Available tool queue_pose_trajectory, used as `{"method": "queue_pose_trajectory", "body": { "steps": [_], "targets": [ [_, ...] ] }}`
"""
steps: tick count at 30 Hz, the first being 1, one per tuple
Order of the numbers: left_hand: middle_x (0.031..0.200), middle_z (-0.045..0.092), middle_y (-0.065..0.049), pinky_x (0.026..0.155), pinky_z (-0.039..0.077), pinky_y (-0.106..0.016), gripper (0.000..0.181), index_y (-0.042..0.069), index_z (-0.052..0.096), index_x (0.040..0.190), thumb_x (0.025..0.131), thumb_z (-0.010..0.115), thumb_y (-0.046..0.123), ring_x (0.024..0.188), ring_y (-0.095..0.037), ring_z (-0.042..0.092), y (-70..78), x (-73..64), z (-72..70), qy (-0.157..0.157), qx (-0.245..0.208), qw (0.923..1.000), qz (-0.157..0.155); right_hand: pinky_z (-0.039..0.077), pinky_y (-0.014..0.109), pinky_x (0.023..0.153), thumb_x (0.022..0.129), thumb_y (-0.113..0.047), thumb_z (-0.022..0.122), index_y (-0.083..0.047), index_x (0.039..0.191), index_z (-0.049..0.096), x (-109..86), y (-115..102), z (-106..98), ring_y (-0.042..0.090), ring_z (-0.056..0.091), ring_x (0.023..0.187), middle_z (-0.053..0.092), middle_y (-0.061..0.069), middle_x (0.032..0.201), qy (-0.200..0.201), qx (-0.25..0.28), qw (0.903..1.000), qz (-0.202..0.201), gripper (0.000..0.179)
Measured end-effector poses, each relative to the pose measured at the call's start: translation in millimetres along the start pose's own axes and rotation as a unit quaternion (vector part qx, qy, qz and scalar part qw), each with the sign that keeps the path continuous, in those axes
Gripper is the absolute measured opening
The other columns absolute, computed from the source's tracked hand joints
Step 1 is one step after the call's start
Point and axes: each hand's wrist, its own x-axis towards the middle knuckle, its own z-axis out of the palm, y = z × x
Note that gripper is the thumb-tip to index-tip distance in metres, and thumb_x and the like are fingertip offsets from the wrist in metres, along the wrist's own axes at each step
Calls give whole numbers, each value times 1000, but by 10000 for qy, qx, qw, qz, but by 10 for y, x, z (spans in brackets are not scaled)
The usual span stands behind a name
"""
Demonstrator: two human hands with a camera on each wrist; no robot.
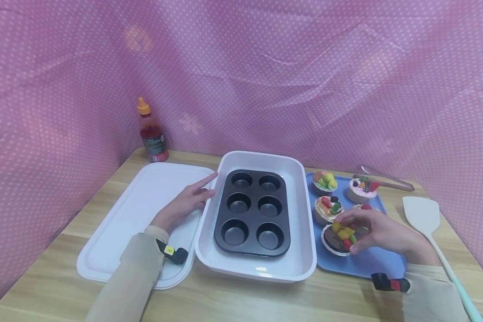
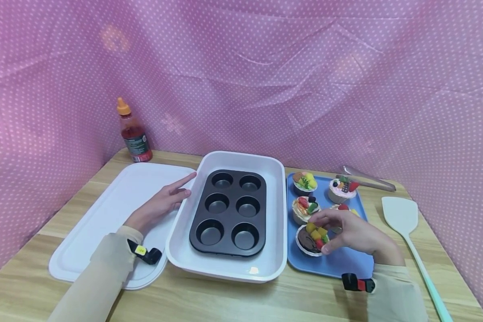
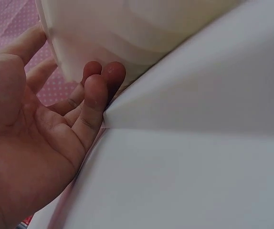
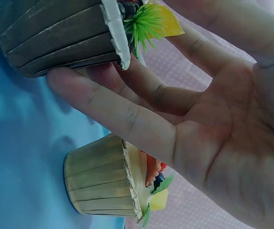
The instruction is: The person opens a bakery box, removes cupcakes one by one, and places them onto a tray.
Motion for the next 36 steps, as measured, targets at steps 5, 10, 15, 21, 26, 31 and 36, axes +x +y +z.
{"method": "queue_pose_trajectory", "body": {
  "steps": [5, 10, 15, 21, 26, 31, 36],
  "targets": [
    [161, 38, -7, 116, 28, -63, 62, 51, 30, 153, 98, 58, 51, 145, -35, 42, -12, 18, 12, 54, 154, 9998, 63, 54, 24, 86, 74, -12, 86, 0, 126, 61, -1, 30, 0, -3, 60, 107, 68, 11, 119, -33, 11, 10000, -28, 59],
    [160, 40, -10, 117, 27, -63, 61, 50, 29, 154, 99, 56, 51, 144, -35, 43, -8, 21, 25, 43, 159, 9998, 126, 54, 24, 86, 73, -12, 86, 0, 126, 61, 1, 32, -3, -3, 61, 108, 68, 16, 120, -86, 102, 9999, 74, 60],
    [161, 38, -8, 117, 25, -64, 62, 52, 30, 154, 98, 57, 53, 144, -35, 43, 20, 11, 47, 0, 70, 9999, 109, 51, 20, 90, 73, -13, 87, -1, 126, 61, 2, 35, -1, -3, 61, 108, 67, 17, 121, -116, 23, 9998, 154, 60],
    [156, 44, -11, 118, 24, -64, 59, 55, 32, 151, 98, 57, 54, 144, -34, 44, 31, 11, 58, 27, -10, 10000, 37, 59, 30, 80, 74, -8, 85, 2, 128, 58, 7, 79, 10, -4, 60, 109, 64, 23, 123, -216, 444, 9987, 91, 61],
    [154, 47, -11, 118, 23, -64, 58, 57, 33, 150, 97, 57, 55, 141, -34, 47, 29, 15, 54, 52, 40, 10000, -28, 58, 29, 81, 74, -8, 85, 1, 128, 59, 11, 106, 11, -4, 59, 110, 65, 22, 123, -220, 468, 9986, 75, 61],
    [155, 46, -11, 118, 22, -65, 59, 57, 32, 150, 96, 56, 57, 142, -34, 46, 29, 5, 48, 50, 93, 9999, -64, 57, 28, 82, 74, -8, 85, 0, 128, 59, 12, 109, 7, -3, 59, 109, 65, 20, 123, -233, 437, 9987, 91, 60],
    [154, 47, -10, 118, 21, -66, 59, 57, 32, 150, 96, 57, 57, 141, -33, 46, 20, 7, 42, 49, 109, 9999, -61, 59, 31, 80, 75, -7, 84, 2, 129, 58, 6, 110, 4, -4, 59, 110, 66, 18, 124, -274, 561, 9980, 77, 60]
  ]
}}
